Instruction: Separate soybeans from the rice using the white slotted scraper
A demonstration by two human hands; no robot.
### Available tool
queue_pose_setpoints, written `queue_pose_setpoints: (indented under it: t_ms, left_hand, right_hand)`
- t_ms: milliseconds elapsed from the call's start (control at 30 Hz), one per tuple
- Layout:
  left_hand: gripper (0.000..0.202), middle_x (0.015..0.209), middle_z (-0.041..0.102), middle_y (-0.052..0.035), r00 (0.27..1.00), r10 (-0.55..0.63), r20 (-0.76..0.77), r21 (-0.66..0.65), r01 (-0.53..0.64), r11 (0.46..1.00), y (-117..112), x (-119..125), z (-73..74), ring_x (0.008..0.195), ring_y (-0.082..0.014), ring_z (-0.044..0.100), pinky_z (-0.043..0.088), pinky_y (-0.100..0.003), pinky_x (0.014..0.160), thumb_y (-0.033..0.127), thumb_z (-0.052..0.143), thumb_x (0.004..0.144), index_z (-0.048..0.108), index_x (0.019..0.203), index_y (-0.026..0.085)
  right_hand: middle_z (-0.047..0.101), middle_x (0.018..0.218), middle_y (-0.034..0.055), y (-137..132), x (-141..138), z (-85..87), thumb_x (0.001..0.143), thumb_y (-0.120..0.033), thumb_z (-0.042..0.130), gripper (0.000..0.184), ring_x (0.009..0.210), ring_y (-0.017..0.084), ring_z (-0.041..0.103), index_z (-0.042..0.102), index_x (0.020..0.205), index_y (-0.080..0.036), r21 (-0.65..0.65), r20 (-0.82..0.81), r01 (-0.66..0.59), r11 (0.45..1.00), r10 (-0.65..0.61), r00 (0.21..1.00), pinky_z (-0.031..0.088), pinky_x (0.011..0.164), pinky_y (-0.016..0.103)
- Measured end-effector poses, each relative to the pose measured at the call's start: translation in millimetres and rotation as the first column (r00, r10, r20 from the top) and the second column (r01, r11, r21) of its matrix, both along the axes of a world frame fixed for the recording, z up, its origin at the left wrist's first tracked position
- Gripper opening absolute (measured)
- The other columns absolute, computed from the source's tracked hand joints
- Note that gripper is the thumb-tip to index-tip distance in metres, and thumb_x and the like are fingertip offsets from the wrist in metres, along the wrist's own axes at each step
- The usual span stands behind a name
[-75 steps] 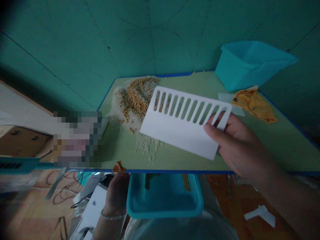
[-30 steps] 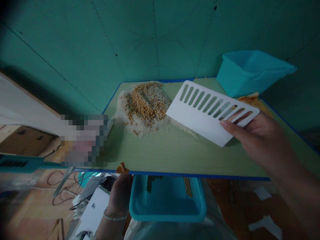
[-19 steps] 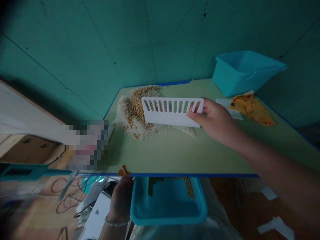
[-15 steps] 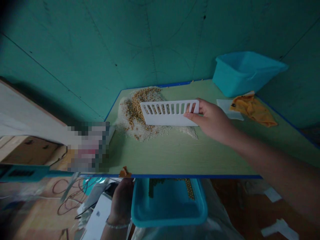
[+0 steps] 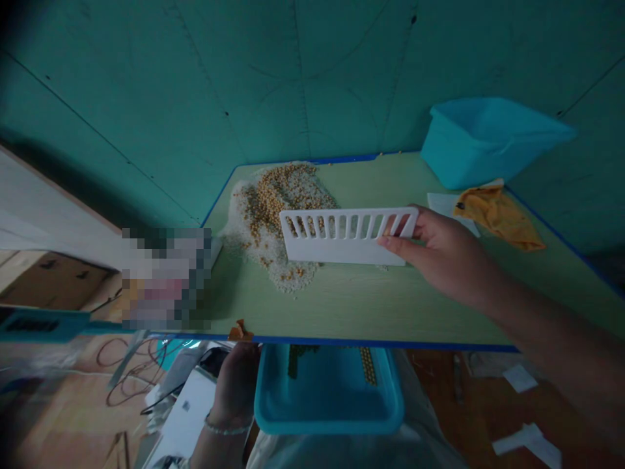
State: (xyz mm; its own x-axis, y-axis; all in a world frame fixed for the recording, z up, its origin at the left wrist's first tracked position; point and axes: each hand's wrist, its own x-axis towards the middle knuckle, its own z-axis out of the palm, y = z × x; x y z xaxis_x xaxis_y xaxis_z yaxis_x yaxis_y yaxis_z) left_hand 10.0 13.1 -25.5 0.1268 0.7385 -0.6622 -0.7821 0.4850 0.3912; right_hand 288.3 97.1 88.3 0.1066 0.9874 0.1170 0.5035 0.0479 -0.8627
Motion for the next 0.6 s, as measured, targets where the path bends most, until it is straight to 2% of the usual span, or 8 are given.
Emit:
queue_pose_setpoints:
  t_ms: [267,467,600]
  left_hand:
    - [0.013,0.062,0.07,-0.0029,1.0,-0.021,0.013,0.042,0.021,0.999,0,1,4.3,0.096,-0.0261,0.063,0.045,-0.037,0.09,0.014,0.056,0.066,0.068,0.069,0.019]
    - [0.014,0.063,0.071,-0.004,0.999,-0.018,0.034,0.034,0.016,0.999,2,3,6.6,0.096,-0.0279,0.063,0.044,-0.041,0.092,0.014,0.057,0.063,0.069,0.069,0.018]
    - [0.016,0.061,0.071,-0.0044,1.0,-0.011,-0.002,-0.019,0.011,1.0,2,5,10.8,0.093,-0.0272,0.064,0.046,-0.04,0.089,0.013,0.055,0.065,0.07,0.07,0.017]
  right_hand:
    - [0.072,0.076,0.0004,-15,-3,1.1,0.068,-0.035,0.064,0.013,0.074,0.022,0.066,0.063,0.074,-0.024,-0.073,-0.023,-0.038,0.997,0.037,0.999,0.052,0.07,0.038]
    - [0.073,0.076,0.0006,-19,2,-0.4,0.063,-0.037,0.069,0.016,0.071,0.022,0.067,0.063,0.072,-0.025,-0.065,-0.085,0.029,0.997,-0.034,0.996,0.054,0.066,0.037]
    - [0.073,0.07,0.0013,-22,4,-2.4,0.057,-0.045,0.072,0.024,0.067,0.023,0.067,0.062,0.069,-0.026,-0.132,-0.102,0.051,0.99,-0.064,0.993,0.055,0.061,0.038]
